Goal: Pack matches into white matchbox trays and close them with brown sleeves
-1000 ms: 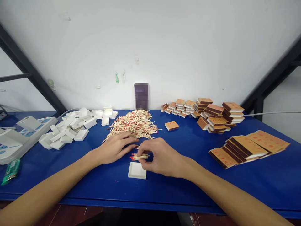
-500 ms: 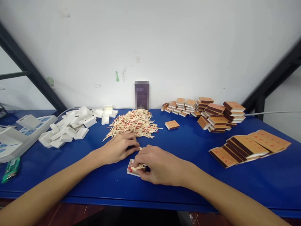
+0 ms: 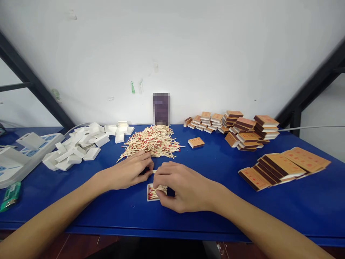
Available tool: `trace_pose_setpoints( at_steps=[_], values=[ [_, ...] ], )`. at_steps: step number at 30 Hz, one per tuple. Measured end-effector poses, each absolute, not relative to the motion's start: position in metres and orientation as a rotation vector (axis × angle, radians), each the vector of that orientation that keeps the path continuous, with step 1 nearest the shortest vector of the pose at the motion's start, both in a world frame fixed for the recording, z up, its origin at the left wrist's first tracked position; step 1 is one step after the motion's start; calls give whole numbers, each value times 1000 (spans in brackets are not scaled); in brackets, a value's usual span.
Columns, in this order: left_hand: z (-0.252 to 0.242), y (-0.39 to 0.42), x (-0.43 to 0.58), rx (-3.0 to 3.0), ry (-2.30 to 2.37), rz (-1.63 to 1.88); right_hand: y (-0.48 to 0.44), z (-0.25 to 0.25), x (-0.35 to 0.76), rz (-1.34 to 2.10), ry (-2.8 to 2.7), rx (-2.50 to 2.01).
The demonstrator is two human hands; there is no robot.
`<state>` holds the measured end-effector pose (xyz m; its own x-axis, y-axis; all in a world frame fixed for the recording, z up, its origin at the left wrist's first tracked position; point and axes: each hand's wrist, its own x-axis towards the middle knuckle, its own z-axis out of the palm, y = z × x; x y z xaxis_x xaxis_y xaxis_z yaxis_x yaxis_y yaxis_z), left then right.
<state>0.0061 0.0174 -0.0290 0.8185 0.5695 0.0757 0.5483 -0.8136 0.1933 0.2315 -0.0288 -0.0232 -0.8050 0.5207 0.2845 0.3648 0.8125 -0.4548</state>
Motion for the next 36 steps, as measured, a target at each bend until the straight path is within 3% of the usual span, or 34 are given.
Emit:
trace_pose_setpoints(
  at_steps=[14,27,36],
  values=[
    [-28,19,3,2796,860,179,-18,-20,239,586,-2702,-818],
    [-16,1,13,2568,762,350,-7,-29,244,291,-2233,-874],
    [-22,-14,23,2535,826,271,-13,-23,245,384,-2486,-776]
  ],
)
